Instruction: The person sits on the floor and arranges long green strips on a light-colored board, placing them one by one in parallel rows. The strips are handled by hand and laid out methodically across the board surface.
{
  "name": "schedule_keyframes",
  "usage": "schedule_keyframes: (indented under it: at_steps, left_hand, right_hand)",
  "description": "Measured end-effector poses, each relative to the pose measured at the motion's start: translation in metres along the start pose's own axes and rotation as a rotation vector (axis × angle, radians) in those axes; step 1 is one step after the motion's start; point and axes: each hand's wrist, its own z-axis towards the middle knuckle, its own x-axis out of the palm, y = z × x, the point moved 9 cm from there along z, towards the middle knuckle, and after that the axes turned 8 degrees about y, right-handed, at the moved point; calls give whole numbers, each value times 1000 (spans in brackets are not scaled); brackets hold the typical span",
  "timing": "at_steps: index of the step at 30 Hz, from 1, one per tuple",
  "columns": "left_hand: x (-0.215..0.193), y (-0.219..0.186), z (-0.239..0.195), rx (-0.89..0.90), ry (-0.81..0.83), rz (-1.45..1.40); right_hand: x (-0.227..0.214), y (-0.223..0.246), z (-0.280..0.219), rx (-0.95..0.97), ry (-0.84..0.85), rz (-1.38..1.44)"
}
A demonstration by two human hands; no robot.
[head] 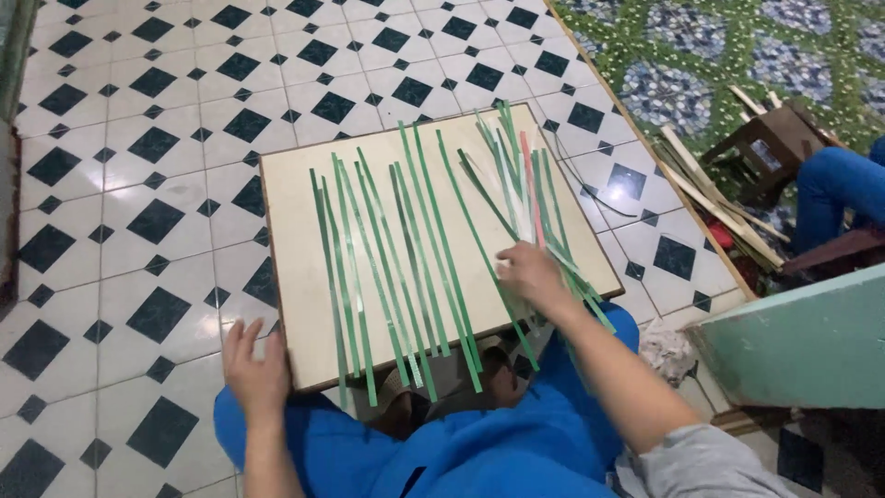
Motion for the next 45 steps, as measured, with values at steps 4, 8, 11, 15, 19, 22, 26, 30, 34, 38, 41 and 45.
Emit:
schedule_keyframes:
  at_steps: [4,8,11,15,19,22,26,30,34,38,41,45]
  left_hand:
    - [-20,5,-19,-57,-73,-53]
    - [-26,-6,-21,-115,-29,-85]
    - [-16,-7,-19,-100,-2,-65]
    - [-8,-11,-18,8,1,-8]
    - [0,-7,-17,64,11,76]
    - [1,4,-18,97,-14,56]
    - [-6,-2,-16,50,-4,17]
    - [-2,-1,-15,49,9,31]
    - [1,-1,-16,9,38,37]
    - [-1,0,-14,-12,56,52]
    - [-3,0,-17,61,32,95]
    - [-11,-4,-16,11,35,61]
  right_hand:
    - [47,-11,39,-115,-46,-55]
    - [60,8,38,-155,-16,-58]
    - [52,31,18,-98,86,75]
    - [67,41,33,-198,30,84]
    - [78,36,49,-203,35,94]
    - [59,42,34,-92,39,214]
    - [67,33,47,-141,-2,211]
    - [68,36,45,-177,25,216]
    - [60,45,35,-124,54,195]
    - [46,53,27,-164,57,245]
    - [11,47,-8,17,104,403]
    - [-54,-18,-40,207,-103,516]
